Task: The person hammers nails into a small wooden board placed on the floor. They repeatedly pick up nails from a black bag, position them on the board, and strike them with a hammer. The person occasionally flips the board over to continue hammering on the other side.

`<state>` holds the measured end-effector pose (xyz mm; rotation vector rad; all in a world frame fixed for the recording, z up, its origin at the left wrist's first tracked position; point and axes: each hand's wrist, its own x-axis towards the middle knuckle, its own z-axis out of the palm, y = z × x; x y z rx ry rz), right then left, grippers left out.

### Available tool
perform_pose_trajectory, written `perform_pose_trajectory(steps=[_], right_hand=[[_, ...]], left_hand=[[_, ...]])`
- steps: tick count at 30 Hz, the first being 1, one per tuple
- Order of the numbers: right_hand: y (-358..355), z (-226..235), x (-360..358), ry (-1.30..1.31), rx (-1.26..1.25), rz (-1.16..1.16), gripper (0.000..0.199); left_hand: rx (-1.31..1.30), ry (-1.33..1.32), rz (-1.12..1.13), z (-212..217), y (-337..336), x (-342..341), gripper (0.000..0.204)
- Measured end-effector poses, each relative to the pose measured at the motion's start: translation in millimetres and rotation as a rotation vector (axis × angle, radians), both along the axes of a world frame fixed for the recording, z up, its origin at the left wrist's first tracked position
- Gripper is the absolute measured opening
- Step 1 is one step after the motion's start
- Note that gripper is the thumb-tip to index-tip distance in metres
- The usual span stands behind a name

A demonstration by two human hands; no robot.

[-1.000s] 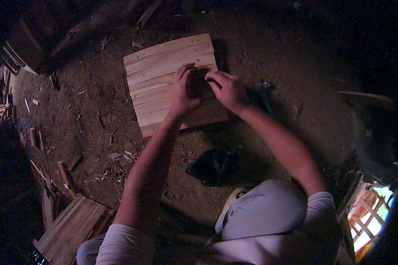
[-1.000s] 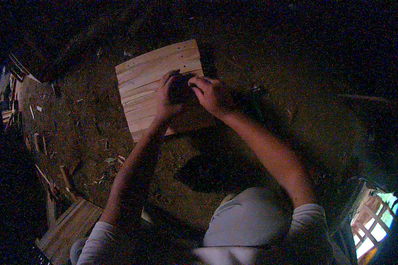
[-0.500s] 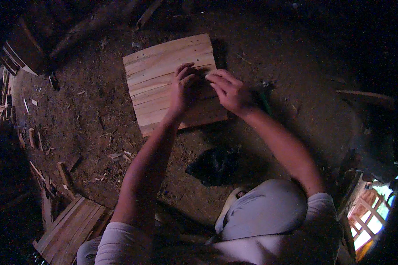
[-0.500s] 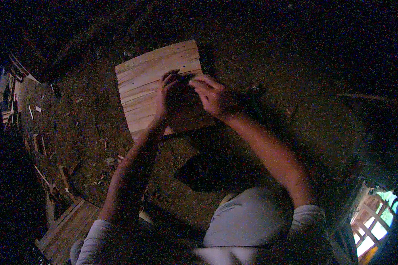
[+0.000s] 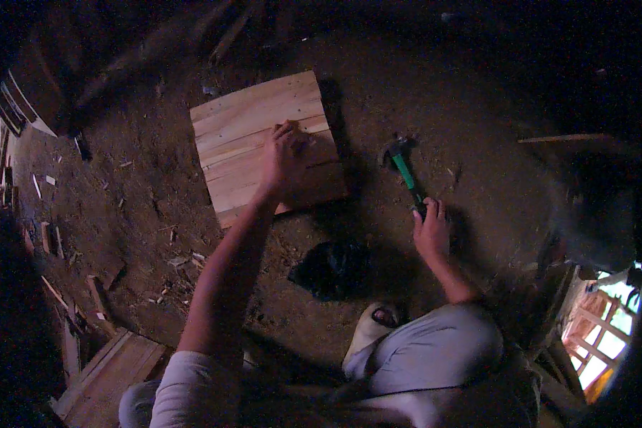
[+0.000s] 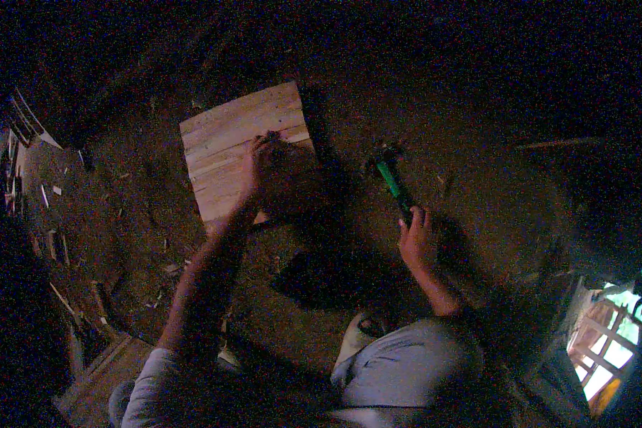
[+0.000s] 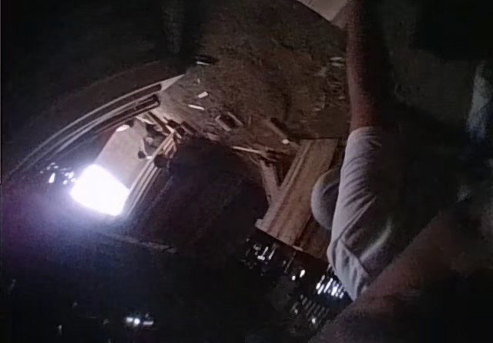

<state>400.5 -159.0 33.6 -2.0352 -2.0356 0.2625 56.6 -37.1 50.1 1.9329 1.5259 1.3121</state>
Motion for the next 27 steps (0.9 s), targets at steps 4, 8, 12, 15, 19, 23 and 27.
perform_pose_trajectory(steps=[4,8,12,15,19,23,27], right_hand=[[12,8,-2,-0.135,-0.069,0.006,0.032],[11,15,-7,0.087,-0.188,-0.090,0.029],[-5,5,34,0.260,-0.028,-0.039,0.031],[13,53,-6,0.373,-0.110,0.042,0.033],[17,81,-51,0.378,-0.071,0.221,0.032],[23,76,-71,0.190,-0.217,0.290,0.032],[23,59,-79,0.201,0.010,0.414,0.031]], left_hand=[[0.021,-0.006,-0.064,-17,4,-10,0.012],[0.030,-0.028,-0.081,-23,4,-13,0.014],[0.038,-0.143,-0.151,-17,1,7,0.017],[0.146,-0.090,-0.064,-50,6,-9,0.021],[0.192,0.038,-0.088,-55,7,-10,0.022],[0.114,0.072,-0.091,-31,4,5,0.018],[0.129,0.089,-0.041,-32,1,-4,0.015]])
